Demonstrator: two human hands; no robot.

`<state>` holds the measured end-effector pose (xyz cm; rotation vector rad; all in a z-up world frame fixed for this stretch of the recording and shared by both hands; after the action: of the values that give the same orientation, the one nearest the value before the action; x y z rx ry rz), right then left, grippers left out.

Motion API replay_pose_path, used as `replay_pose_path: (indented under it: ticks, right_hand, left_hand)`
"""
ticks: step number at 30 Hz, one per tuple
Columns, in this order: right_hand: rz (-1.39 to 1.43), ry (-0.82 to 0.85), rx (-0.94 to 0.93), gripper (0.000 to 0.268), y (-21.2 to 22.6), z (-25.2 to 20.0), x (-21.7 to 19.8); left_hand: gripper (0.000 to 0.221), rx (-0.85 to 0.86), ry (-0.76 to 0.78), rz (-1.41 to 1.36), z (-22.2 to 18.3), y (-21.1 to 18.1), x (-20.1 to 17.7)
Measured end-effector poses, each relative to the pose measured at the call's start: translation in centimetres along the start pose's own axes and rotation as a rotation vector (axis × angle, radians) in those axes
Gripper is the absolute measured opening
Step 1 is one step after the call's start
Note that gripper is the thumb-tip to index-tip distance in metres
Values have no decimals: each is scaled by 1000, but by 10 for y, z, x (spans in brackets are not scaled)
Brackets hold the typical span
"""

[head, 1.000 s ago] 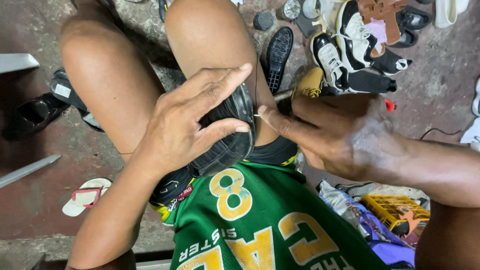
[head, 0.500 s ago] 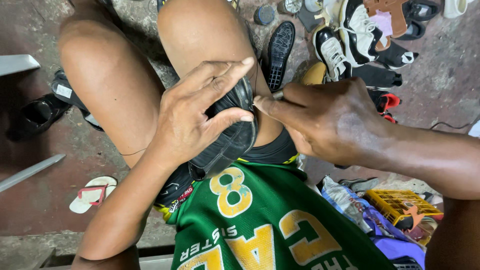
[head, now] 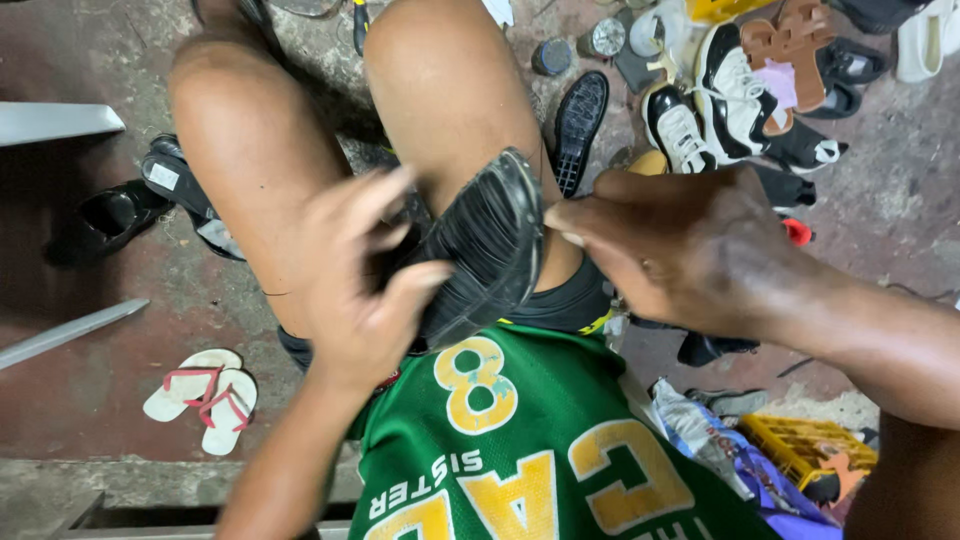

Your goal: The person uses a specialized needle and thread to stitch the upper portion of a black leather shoe back to its sole, pulling the thread through the material by hand while supporting the shoe on their lap.

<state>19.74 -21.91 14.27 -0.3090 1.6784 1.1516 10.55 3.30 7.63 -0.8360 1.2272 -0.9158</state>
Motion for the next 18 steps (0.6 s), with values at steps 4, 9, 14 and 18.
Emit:
replay_pose_path:
  ticks: [4,9,14,18]
  right_hand:
    - [272,38,150,19,-19,-22,6]
    - [314,72,243,21,-35,-32,13]
    - [419,-56,170,27,-34,-35,15]
    - [473,-102,146,22,-41,-37,33]
  left_hand:
    - [41,-457,-186,-262,-79,32,-8]
    - [71,-650,163,-579,-110,53,20]
    - [110,-654,250,-1502,-69,69,42]
    - [116,-536,388,-1616,-50,68,30]
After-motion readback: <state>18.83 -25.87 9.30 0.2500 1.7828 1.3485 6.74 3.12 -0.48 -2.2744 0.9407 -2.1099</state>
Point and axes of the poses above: each hand's wrist, its own z-axis towards the middle knuckle, its own x-axis out of the palm, y = z × x, the point moved 2 cm from there along z, towards the middle knuckle
